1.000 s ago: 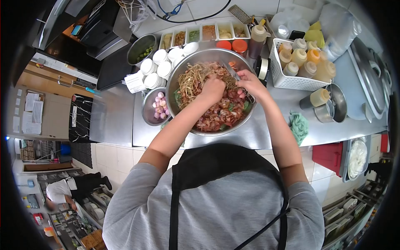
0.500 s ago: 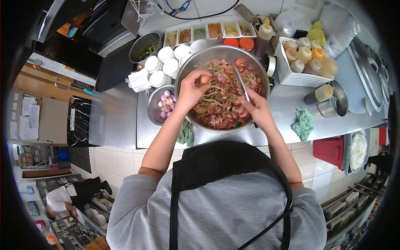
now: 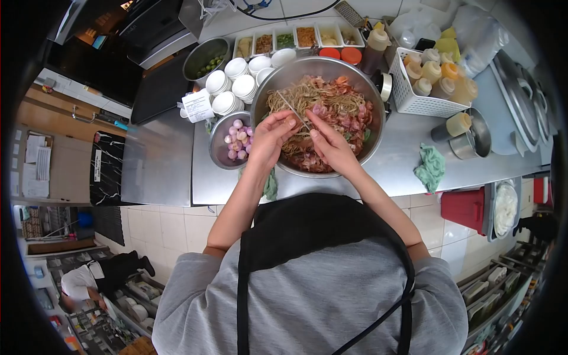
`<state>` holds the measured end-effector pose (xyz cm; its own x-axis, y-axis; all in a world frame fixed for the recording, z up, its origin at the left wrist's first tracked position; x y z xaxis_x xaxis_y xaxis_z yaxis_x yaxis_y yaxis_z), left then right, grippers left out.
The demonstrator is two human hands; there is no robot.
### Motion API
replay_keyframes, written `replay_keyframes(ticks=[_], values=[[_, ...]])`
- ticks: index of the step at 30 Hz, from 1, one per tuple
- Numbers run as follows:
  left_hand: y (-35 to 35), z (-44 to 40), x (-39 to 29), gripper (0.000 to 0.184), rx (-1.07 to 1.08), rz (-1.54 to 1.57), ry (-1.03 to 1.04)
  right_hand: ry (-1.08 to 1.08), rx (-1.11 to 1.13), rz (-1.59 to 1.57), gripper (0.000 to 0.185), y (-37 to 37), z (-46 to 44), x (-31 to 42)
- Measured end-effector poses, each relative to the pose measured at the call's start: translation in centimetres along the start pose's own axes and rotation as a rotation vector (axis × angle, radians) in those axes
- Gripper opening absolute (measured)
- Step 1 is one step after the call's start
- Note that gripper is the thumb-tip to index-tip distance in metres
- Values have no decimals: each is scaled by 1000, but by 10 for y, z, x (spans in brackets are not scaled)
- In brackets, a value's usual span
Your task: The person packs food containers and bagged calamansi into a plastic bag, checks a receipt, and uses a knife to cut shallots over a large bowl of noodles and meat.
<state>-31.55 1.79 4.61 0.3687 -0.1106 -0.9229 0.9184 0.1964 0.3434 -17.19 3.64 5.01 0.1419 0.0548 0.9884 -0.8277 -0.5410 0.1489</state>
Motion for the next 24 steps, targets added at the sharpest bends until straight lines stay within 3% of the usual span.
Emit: replay_keyframes(ticks=[10,13,15,19,22,24], values=[[5,5,17,18,-22,271,-74,-84,64,106,43,1,-3,0],[8,6,16,17,1,256,-90,-340,-15,188,37,-1,-3,14],[7,4,13,17,38,187,-20,-125,-13,53,30,-2,-2,11],[16,7,9,19,36,117,-1,-89,-86,128,26,-5,-7,7],[26,12,7,23,84,71,-6,-224,-132,32,9,-11,-12,12],[27,11,7,26,97,117,-6,155,-23,-243,8,-9,-10,13]])
Point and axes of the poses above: each hand's wrist, its own z-axis away from the middle knuckle, its own y-axis out of the palm, x = y × z, the point moved 6 cm from there along -z, towards the middle knuckle, and after that the axes turned 9 degrees about -z, right-handed, at the moved point
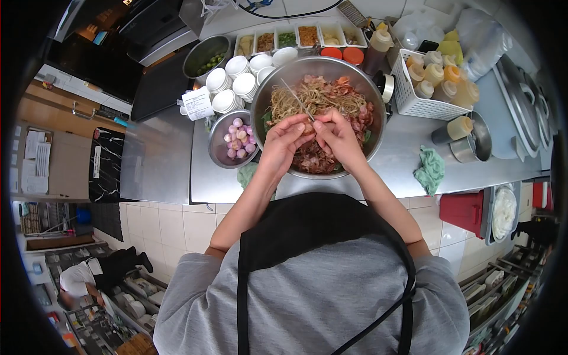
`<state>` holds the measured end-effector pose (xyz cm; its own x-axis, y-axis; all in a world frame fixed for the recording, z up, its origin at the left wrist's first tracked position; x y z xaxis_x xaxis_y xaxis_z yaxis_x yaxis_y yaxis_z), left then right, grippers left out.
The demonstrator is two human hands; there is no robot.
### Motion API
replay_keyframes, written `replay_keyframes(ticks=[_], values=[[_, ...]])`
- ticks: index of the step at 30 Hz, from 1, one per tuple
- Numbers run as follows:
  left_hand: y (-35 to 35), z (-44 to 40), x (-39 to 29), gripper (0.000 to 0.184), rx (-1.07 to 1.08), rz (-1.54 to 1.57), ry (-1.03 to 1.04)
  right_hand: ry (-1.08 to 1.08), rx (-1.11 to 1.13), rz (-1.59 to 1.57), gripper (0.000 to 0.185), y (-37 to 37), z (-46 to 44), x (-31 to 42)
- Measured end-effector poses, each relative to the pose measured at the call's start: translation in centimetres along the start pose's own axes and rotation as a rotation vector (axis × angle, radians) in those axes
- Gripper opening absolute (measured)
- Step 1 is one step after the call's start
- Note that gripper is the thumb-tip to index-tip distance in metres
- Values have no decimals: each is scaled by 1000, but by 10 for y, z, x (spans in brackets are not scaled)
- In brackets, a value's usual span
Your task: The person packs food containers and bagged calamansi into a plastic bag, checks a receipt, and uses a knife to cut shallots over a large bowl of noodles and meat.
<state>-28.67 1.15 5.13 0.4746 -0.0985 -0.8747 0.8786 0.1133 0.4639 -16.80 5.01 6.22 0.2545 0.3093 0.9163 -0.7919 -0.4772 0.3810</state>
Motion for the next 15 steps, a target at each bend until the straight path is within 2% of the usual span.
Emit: replay_keyframes(ticks=[3,7,10,12,15], values=[[3,-1,-6,26,-5,26,-24,43,49,-157,9,-1,2,-1],[4,-3,-3,24,-47,-42,43,95,84,-119,8,-1,4,-5],[2,-3,-4,24,-44,-104,49,36,87,-58,9,-3,2,1],[8,2,-11,22,22,-53,16,-58,-26,-1,11,-20,-3,4],[10,9,-24,25,39,-25,0,-52,-152,37,16,-39,-3,15]])
Point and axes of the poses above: each hand's wrist, its own z-axis away from the middle knuckle, its own y-axis out of the palm, x = y × z, the point moved 6 cm from there along -z, towards the middle knuckle, and after that the axes turned 9 degrees about -z, right-handed, at the moved point
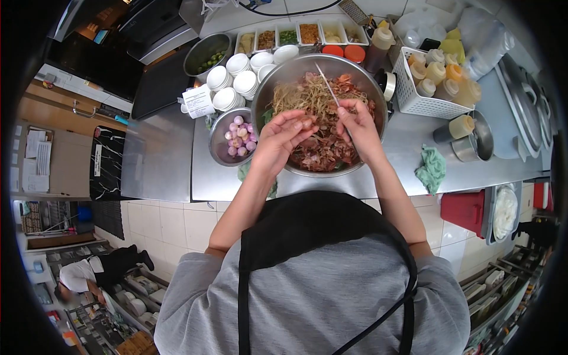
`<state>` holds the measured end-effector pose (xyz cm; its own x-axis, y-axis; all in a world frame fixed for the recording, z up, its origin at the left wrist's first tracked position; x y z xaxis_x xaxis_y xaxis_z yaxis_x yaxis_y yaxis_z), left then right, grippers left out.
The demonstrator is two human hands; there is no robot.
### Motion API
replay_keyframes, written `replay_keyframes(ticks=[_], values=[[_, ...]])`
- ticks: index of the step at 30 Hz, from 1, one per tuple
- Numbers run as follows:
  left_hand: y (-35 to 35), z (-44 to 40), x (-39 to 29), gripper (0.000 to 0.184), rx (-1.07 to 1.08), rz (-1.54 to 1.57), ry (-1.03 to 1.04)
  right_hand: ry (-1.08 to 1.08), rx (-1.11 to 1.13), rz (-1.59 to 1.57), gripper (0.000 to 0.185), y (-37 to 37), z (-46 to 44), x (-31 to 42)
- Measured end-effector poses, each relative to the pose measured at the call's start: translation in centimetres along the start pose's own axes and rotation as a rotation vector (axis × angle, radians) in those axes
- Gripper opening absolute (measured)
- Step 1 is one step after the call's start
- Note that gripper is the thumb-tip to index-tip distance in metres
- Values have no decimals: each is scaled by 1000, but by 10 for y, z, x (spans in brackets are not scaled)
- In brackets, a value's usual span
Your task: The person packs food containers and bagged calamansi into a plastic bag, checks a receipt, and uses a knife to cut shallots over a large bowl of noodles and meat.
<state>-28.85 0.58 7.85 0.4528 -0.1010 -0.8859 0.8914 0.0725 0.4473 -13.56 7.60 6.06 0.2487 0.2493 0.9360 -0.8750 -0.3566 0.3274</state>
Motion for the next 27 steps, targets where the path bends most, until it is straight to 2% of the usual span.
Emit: replay_keyframes(ticks=[1,4,8,10,13,15,21,27], values=[[3,2,-4,25,-1,-1,0,-11,-15,29,26,-2,2,2],[12,6,-12,30,24,55,-2,-55,19,72,36,-1,6,7],[14,7,-12,31,6,29,43,-21,117,46,39,15,29,20],[15,8,-14,30,-7,-6,88,35,264,41,41,31,43,20],[16,11,-20,29,-46,-67,158,-20,331,24,43,50,58,23],[13,11,-19,33,-74,-209,138,-10,304,-16,43,53,59,24],[13,15,-23,32,-100,-138,156,1,308,-92,44,55,62,27],[12,16,-21,30,-186,-194,220,-7,288,-89,44,53,62,26]])
Point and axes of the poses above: each hand's wrist, its own z-axis away from the middle knuckle, its own y-axis out of the palm, x = y × z, the point moved 6 cm from there along -z, towards the middle knuckle, and after that the axes turned 9 degrees about -z, right-handed, at the moved point
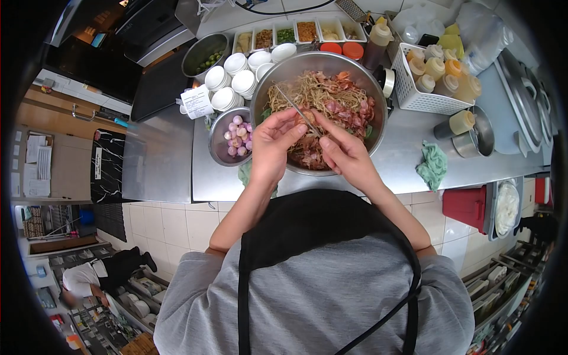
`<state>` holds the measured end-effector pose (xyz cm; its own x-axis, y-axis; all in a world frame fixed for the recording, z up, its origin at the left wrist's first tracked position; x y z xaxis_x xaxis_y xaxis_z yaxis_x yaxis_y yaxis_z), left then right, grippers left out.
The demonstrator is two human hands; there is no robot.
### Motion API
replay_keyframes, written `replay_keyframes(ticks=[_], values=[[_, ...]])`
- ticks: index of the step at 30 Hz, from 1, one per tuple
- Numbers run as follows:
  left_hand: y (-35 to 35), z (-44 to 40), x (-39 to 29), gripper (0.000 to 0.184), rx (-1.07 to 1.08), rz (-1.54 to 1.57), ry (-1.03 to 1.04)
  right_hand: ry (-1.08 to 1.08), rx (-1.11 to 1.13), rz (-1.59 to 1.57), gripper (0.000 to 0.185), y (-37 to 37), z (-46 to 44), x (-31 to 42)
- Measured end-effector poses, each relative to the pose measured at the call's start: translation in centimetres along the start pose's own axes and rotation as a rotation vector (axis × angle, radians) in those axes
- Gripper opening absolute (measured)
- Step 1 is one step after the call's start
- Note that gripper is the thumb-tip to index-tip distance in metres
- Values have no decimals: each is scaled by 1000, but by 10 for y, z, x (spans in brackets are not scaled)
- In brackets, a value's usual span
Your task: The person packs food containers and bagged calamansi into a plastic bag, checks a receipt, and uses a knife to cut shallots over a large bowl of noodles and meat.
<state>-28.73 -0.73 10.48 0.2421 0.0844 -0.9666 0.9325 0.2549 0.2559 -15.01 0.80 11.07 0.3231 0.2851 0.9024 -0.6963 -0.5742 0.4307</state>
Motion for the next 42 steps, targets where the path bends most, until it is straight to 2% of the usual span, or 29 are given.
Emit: replay_keyframes(ticks=[11,14,16,21,24,28,34,37,40,42], values=[[4,8,-1,28,-49,-62,173,-114,-112,62,31,-3,-7,-5],[7,9,1,28,-41,-91,190,-63,-114,-13,27,-6,-12,-9],[10,9,1,29,-22,-102,192,-21,-94,-96,13,-5,-15,-10],[13,4,5,37,4,-29,107,-21,-133,-69,21,-10,-19,-19],[8,-5,12,35,8,-60,63,-34,-147,-44,28,-11,-18,-16],[6,-10,12,34,-16,-45,128,19,-82,-110,35,-9,-17,-15],[2,-12,14,31,-70,-80,135,95,-54,-246,34,-10,-14,-15],[1,-14,12,32,-22,-136,80,158,-59,-191,36,-16,-13,-14],[2,-13,8,33,2,-112,84,121,-115,-140,36,-33,-17,-14],[11,-11,5,30,119,53,18,106,-150,-94,35,-40,-18,-10]])
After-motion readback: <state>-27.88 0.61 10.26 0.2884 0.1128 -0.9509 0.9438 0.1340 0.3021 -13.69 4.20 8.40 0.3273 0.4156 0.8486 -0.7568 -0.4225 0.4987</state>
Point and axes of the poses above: each hand's wrist, its own z-axis away from the middle knuckle, its own y-axis out of the palm, x = y × z, the point moved 6 cm from there along -z, towards the middle knuckle, and after that the axes turned 9 degrees about -z, right-handed, at the moved point
